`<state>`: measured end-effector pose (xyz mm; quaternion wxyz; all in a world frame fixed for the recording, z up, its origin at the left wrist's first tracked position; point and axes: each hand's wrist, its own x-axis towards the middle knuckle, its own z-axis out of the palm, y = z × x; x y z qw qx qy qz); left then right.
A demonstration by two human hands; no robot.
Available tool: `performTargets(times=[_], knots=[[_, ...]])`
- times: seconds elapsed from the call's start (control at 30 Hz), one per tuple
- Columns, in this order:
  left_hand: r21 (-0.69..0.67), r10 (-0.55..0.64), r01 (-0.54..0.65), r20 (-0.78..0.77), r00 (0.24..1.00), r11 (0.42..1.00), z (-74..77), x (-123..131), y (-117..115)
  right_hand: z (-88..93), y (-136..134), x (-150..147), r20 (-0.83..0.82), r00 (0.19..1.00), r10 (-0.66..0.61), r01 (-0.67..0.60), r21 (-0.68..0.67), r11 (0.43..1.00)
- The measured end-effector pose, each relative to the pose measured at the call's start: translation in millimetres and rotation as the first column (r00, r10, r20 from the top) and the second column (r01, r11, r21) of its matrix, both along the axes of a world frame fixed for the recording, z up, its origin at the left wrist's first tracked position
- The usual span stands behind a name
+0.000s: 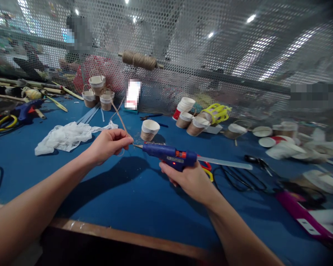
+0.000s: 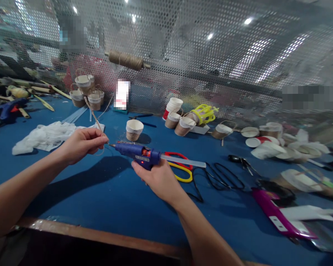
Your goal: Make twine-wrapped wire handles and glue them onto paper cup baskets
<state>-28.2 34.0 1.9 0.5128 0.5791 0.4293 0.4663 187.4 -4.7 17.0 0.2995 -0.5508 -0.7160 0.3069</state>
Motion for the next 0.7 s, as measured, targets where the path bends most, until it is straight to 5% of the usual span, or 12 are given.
performTargets(times=[0.7], knots=[[-0.07, 0.011, -0.001, 0.145, 0.989, 0.998, -0.6, -0.3, 2.3, 0.9, 0.3, 1.1, 0.038, 0.999, 0.009, -0.009, 0.005, 1.0]])
